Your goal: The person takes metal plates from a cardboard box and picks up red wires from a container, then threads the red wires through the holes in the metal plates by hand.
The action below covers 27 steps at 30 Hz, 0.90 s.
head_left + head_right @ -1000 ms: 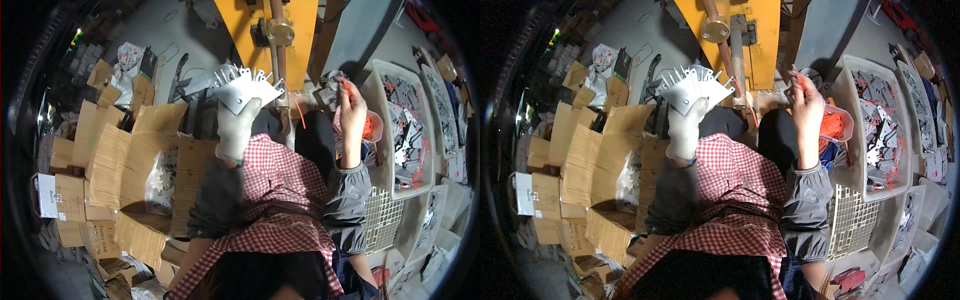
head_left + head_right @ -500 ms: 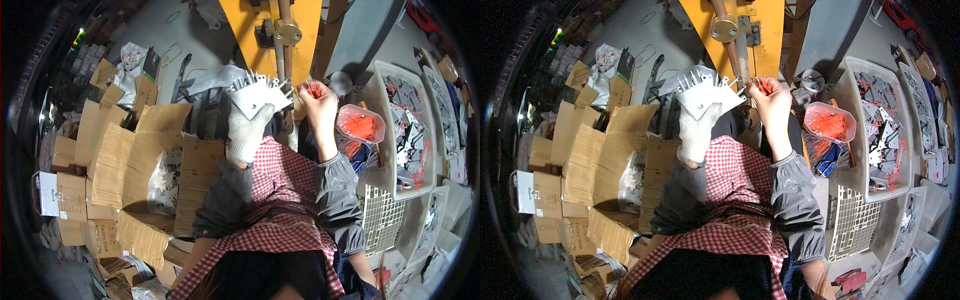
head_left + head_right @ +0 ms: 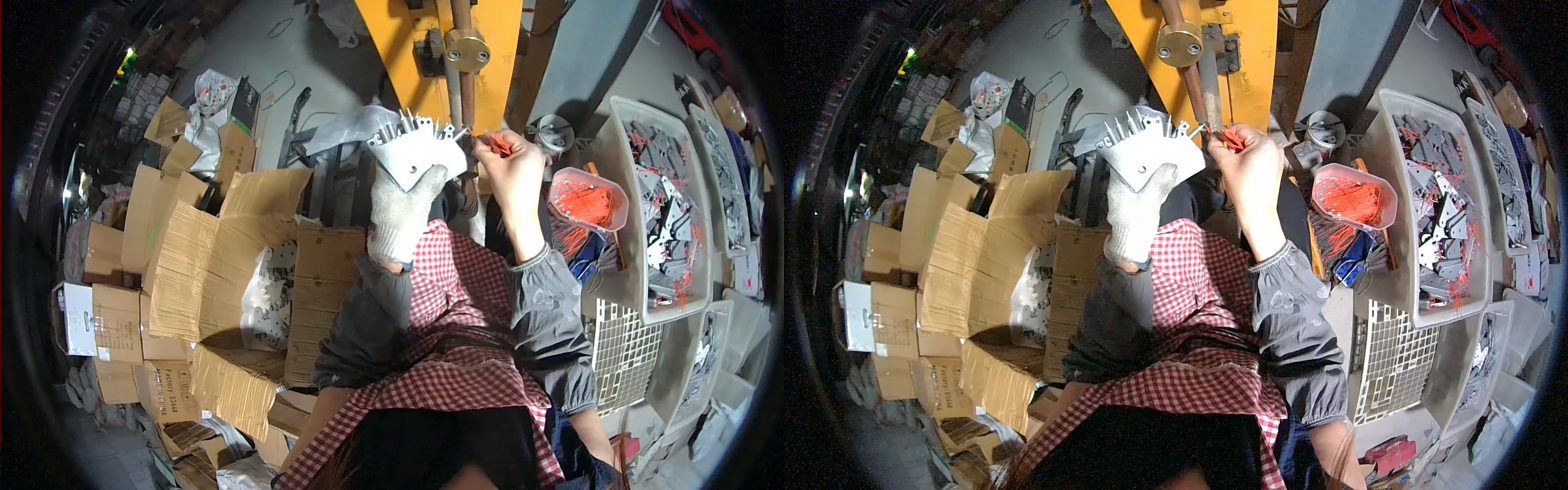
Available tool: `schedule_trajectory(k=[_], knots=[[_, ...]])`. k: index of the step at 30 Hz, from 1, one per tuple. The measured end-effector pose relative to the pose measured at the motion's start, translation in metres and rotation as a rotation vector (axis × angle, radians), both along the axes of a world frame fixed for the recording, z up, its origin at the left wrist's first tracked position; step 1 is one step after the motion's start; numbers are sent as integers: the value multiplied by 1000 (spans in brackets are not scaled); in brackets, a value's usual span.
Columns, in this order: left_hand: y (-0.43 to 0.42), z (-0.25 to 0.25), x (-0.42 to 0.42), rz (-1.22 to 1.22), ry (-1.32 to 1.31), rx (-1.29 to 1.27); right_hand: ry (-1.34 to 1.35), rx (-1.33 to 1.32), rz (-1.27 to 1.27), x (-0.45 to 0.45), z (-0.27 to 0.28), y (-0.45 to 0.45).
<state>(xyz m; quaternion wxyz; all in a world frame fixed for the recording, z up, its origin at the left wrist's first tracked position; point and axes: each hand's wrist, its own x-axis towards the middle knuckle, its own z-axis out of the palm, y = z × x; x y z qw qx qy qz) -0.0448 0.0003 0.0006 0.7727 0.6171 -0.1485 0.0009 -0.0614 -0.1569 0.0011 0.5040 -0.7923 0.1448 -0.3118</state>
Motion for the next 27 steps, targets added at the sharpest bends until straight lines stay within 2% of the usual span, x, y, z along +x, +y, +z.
schedule_trajectory(k=[5, 7, 10, 12, 14, 16, 18, 19, 20, 22, 24, 26, 27], knots=[[-4, 9, -1, -8, 33, -66, 26, -7, -2, -1, 5, 1], [-3, 17, -6, -72, 179, -249, 36, -78, -16, 1, 2, -1], [7, 27, -9, -154, 334, -197, 22, -173, 0, 2, 2, -4], [6, 18, -4, -194, 269, -248, 35, -202, 22, -8, 8, -10], [-3, 13, -3, -72, 132, -313, -15, -354, 63, -26, 1, -31], [-2, 10, 1, -42, 88, -306, -24, -137, 79, -50, -9, -56], [4, 16, 2, -43, 78, -204, -20, -24, -65, -64, -8, -72], [10, 19, 4, -154, 138, -168, -44, 53, -72, -60, -10, -78], [9, 20, 4, -155, 134, -166, -48, 54, -74, -55, -14, -81], [4, 17, 6, -98, 103, -45, -53, -221, -122, -41, -18, -77], [1, 24, 9, -118, 75, -37, -86, -228, -62, -24, -14, -59], [-1, 31, 11, -108, 56, 124, -71, -142, 80, -4, -12, -35], [0, 31, 14, -108, 54, 127, -48, -165, 54, -2, -9, -28]])
